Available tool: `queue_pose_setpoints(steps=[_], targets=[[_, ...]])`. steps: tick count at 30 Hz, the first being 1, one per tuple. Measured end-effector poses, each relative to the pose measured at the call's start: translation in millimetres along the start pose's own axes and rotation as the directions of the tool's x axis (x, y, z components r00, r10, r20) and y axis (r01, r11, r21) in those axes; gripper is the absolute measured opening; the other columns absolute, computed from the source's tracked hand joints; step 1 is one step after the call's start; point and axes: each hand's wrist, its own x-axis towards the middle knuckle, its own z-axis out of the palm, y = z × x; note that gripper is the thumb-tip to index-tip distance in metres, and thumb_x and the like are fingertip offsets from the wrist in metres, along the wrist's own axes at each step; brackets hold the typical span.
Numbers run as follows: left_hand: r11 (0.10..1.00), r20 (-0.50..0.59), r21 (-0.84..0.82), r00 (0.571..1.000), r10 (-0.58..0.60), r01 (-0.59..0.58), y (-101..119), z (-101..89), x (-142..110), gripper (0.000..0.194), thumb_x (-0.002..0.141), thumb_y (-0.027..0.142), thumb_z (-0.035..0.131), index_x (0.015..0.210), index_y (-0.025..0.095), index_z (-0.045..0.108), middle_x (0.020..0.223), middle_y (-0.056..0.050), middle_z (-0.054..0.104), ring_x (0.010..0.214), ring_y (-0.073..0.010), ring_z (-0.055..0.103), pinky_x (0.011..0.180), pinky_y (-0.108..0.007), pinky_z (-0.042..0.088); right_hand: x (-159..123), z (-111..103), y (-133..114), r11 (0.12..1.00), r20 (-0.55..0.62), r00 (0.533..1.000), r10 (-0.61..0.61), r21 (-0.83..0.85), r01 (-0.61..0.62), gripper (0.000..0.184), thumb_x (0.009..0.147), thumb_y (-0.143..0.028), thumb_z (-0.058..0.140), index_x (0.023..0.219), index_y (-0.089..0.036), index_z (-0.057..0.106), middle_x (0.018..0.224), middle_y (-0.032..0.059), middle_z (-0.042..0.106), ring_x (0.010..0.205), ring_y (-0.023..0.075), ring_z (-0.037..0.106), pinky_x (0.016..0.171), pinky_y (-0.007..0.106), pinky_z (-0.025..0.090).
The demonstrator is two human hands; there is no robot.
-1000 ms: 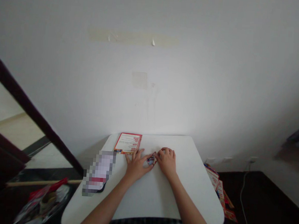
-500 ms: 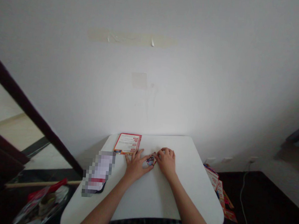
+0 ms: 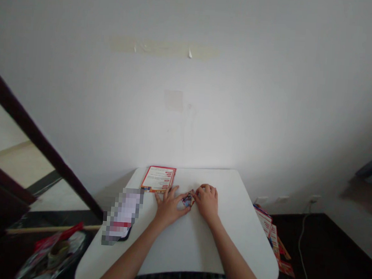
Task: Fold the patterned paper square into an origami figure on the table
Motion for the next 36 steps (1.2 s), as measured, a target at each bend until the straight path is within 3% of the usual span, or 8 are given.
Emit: queue_pose_setpoints(steps=[8, 18, 36], targets=[[1.000, -0.065, 0.022, 0.998, -0.009, 0.011, 3.3, 5.5, -1.5, 0.053, 0.080, 0.068, 0.057, 0.130, 0.051, 0.057, 0.153, -0.004, 0.041, 0.144, -0.0372, 0.023, 0.108, -0.077, -0.005, 2.8, 2.3, -1.4, 0.999, -0.002, 1.000, 0.028, -0.023, -0.028, 0.023, 0.092, -0.048, 0.056, 0.100, -0.030, 0.068, 0.121, 0.0034, 0.059, 0.113, 0.0238, 0.048, 0.101, 0.040, 0.034], [0.998, -0.040, 0.060, 0.999, -0.029, 0.031, 6.1, 4.0, -1.3, 0.056, 0.079, 0.069, 0.056, 0.132, 0.051, 0.055, 0.154, -0.002, 0.040, 0.143, -0.0408, 0.023, 0.108, -0.076, -0.002, 7.3, 7.2, -0.3, 0.997, 0.011, 0.997, 0.070, -0.009, -0.070, 0.020, 0.090, -0.046, 0.060, 0.098, -0.031, 0.070, 0.121, 0.0029, 0.058, 0.116, 0.0249, 0.046, 0.103, 0.042, 0.033], [0.998, -0.029, 0.057, 0.999, -0.038, 0.040, 9.3, 1.6, -2.5, 0.056, 0.080, 0.066, 0.057, 0.133, 0.049, 0.054, 0.154, -0.003, 0.040, 0.144, -0.0393, 0.021, 0.112, -0.072, -0.002, 5.8, 9.8, -0.4, 0.998, -0.023, 0.998, 0.053, -0.018, -0.053, 0.024, 0.092, -0.048, 0.055, 0.097, -0.027, 0.067, 0.118, 0.0051, 0.058, 0.113, 0.0252, 0.048, 0.102, 0.041, 0.034]])
